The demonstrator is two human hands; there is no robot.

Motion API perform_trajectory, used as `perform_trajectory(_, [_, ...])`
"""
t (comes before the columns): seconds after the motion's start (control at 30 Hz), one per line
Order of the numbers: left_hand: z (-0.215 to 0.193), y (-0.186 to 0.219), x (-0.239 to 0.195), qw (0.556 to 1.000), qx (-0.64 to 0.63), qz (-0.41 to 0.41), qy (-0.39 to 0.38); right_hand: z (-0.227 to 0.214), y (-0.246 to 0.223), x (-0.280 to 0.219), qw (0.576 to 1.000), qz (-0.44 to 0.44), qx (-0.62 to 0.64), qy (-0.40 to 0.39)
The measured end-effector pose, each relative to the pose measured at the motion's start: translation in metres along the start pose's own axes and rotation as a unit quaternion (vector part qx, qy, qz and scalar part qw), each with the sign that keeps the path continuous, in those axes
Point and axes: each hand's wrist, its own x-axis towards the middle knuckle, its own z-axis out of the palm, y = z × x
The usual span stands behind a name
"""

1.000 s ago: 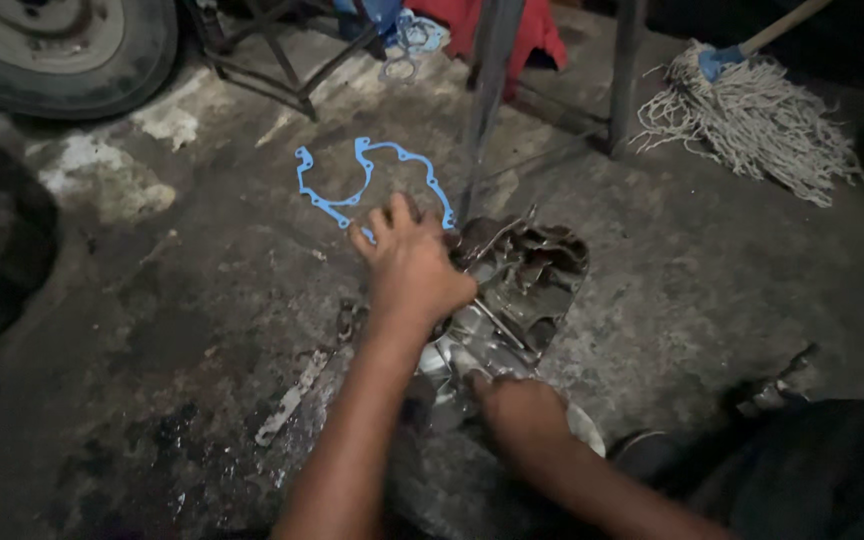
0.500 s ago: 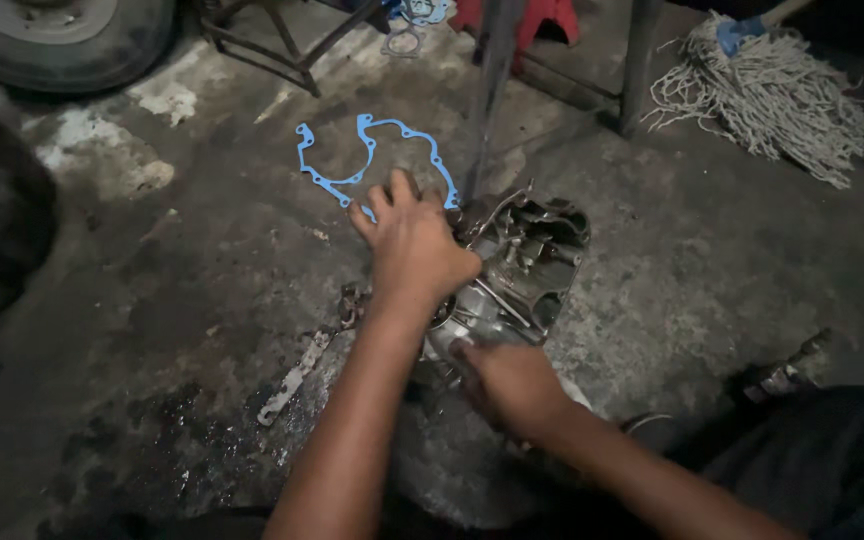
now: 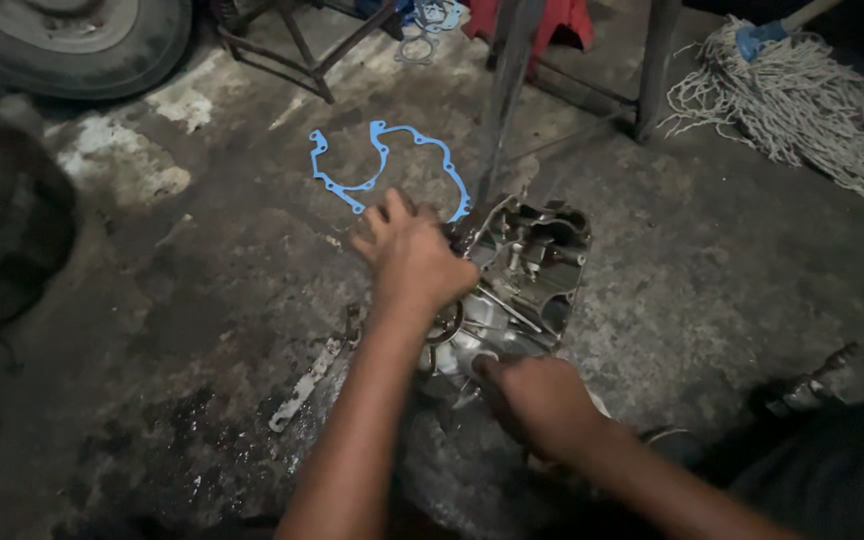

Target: The person sits on the floor of a workshop and wipes a metallic engine casing with a rag. They hold the casing with one hand and scrub the surface with the other, focusing on removing grease and grime from the metal.

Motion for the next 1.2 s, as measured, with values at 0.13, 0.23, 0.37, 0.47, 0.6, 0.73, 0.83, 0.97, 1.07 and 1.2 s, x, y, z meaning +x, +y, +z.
perform_trajectory(0.13, [-0.001,0.0,-0.001,1.0,-0.015,0.005,0.017,0.0,0.003,0.003,0.994,0.112,-0.016,0.01])
perform_trajectory(0.23, [-0.005,0.002,-0.001,1.0,-0.015,0.014,0.012,0.002,0.012,0.011,0.993,0.117,-0.002,-0.011])
perform_trajectory(0.37, [-0.004,0.007,-0.003,0.999,-0.02,0.034,0.034,0.004,0.011,0.008,0.993,0.095,0.059,0.027])
perform_trajectory(0.47, [-0.003,0.009,-0.005,0.998,-0.02,0.044,0.043,0.01,0.007,0.008,0.978,0.167,0.121,-0.008])
perform_trajectory(0.6, [-0.004,0.011,-0.004,0.997,-0.018,0.053,0.056,0.03,0.019,0.01,0.974,0.165,0.154,0.022])
perform_trajectory(0.73, [-0.004,0.012,-0.006,0.999,-0.018,0.041,0.027,0.045,0.031,0.014,0.961,0.102,0.247,0.066])
perform_trajectory(0.83, [-0.006,0.013,-0.009,0.997,-0.021,0.061,0.042,0.028,0.03,0.01,0.979,0.102,0.172,0.034])
perform_trajectory(0.97, [-0.008,0.02,-0.016,0.997,-0.007,0.062,0.04,0.006,0.011,-0.001,0.962,0.233,0.078,-0.116])
perform_trajectory(1.07, [-0.012,0.021,-0.013,0.997,-0.018,0.056,0.041,0.015,0.013,-0.006,0.972,0.207,0.078,-0.083])
perform_trajectory(1.2, [-0.007,0.017,-0.017,0.998,-0.008,0.056,0.037,0.036,0.024,0.001,0.974,0.139,0.175,0.028])
